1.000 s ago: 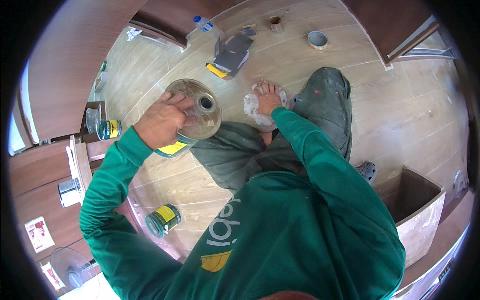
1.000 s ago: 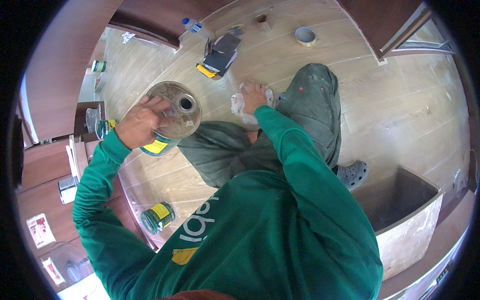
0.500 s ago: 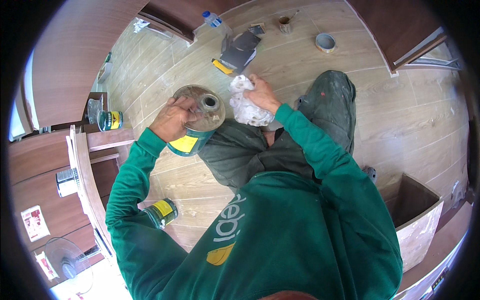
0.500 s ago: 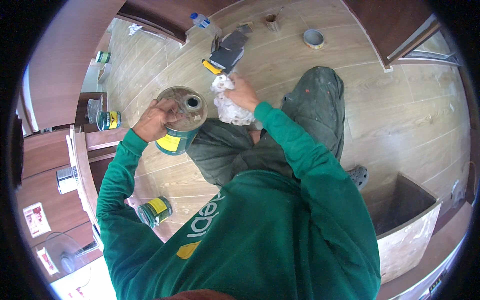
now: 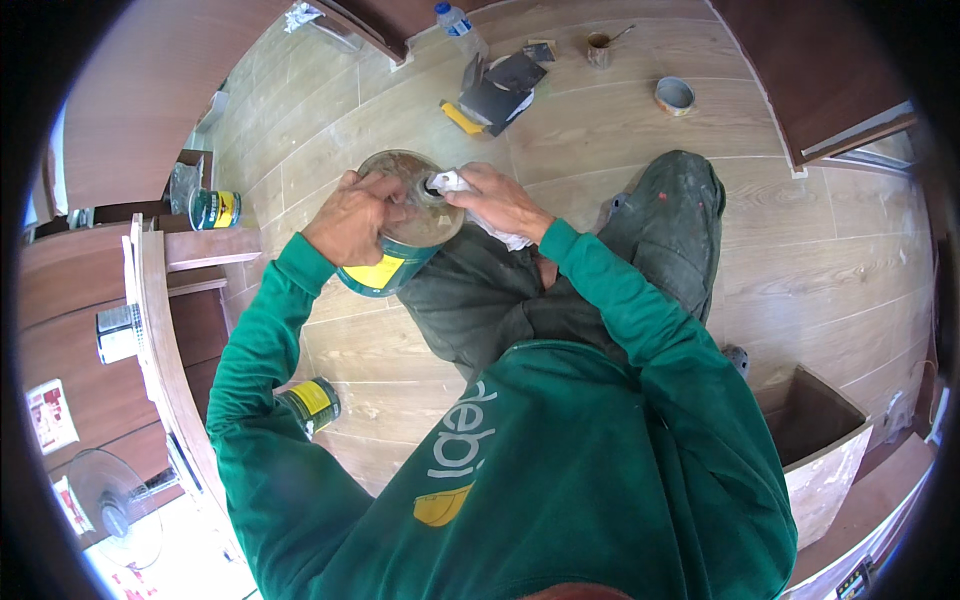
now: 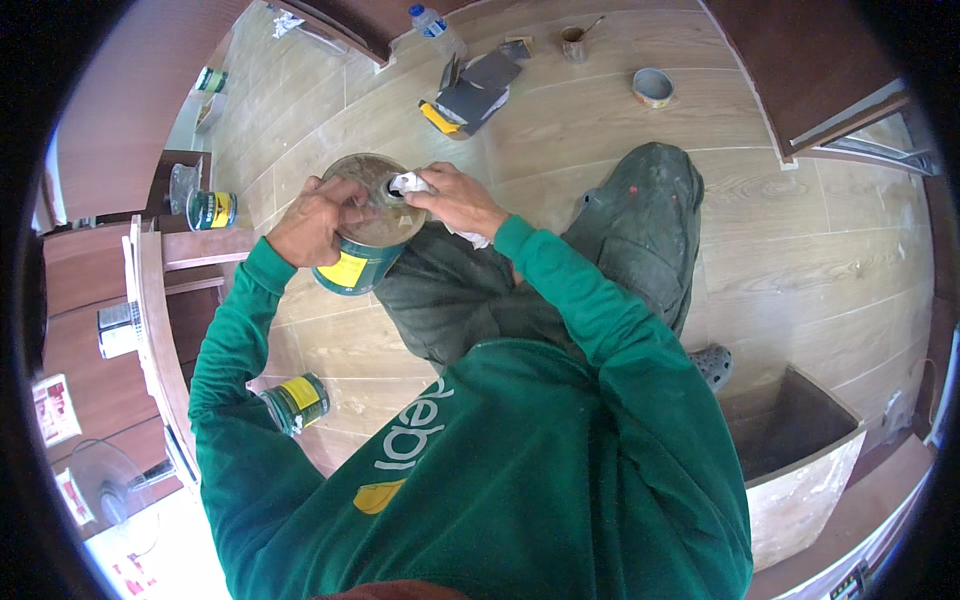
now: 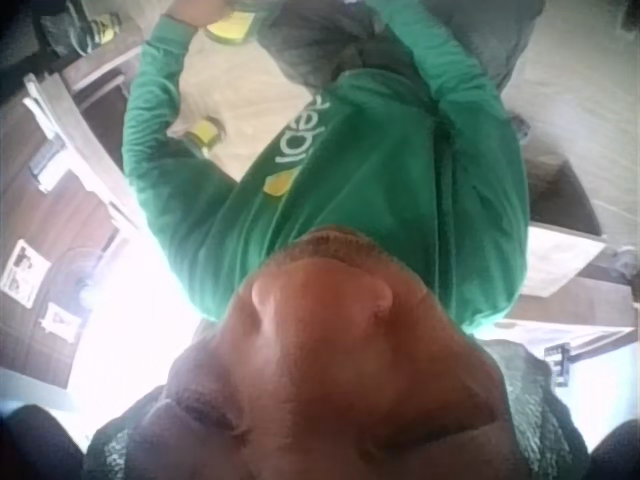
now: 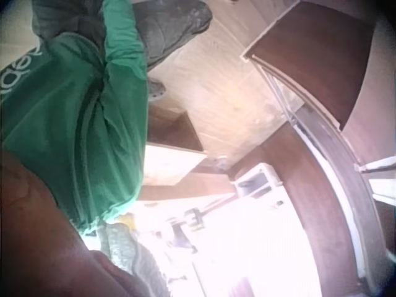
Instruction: The person sits on the floor and uses a small brush to apply a liquid finish to the edges of a light-colored wooden floor. They dip the brush into a small container, apply the finish to the seams, and wipe excess with a cloth.
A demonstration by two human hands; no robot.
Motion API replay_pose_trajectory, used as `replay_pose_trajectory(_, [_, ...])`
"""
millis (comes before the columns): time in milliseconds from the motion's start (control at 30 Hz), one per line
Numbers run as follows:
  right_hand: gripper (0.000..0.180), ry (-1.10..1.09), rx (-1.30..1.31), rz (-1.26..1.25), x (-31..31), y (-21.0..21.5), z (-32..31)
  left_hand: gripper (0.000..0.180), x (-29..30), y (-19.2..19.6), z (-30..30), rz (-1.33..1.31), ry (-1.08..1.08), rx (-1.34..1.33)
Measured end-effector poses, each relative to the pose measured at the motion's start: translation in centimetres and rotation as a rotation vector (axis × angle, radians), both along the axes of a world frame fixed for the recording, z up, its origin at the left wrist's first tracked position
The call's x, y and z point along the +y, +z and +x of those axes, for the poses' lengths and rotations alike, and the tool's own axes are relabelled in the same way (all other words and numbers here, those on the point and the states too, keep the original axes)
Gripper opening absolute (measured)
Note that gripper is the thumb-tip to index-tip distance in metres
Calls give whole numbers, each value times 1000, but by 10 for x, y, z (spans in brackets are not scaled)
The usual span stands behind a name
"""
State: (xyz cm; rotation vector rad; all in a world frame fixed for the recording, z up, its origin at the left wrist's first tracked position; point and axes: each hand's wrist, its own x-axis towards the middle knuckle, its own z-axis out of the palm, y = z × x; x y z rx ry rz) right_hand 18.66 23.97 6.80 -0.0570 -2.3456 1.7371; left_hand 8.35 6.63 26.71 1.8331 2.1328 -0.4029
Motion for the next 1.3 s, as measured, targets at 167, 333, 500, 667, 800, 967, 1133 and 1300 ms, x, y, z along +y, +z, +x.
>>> replay_pose_trajectory(167, [52, 137, -77, -376, -4, 9, -5, 36, -7, -11, 7, 124, 158, -46])
replay_pose_trajectory(333, [47, 61, -38, -73, -17, 12, -7, 28, -13, -37, 13, 248, 198, 89])
replay_pose_trajectory(500, [40, 39, -53, 48, -16, 18, -6, 23, -8, -40, 24, 322, 180, 135])
replay_pose_trajectory(667, [36, 35, -32, 145, -13, 25, -4, 17, -9, -51, 29, 290, 184, 93])
replay_pose_trajectory(800, [34, 38, 2, 189, -15, 27, -5, 14, -8, -63, 39, 319, 147, 174])
replay_pose_trajectory(967, [32, 25, 24, 185, -16, 29, -3, 30, -7, -61, 54, 279, 107, 231])
replay_pose_trajectory(1133, [36, 13, 48, 177, -21, 25, -5, 25, -10, -60, 56, 335, 129, 162])
replay_pose_trajectory(1300, [39, 9, 41, 233, -27, 18, -11, 14, -11, -62, 59, 376, 155, 165])
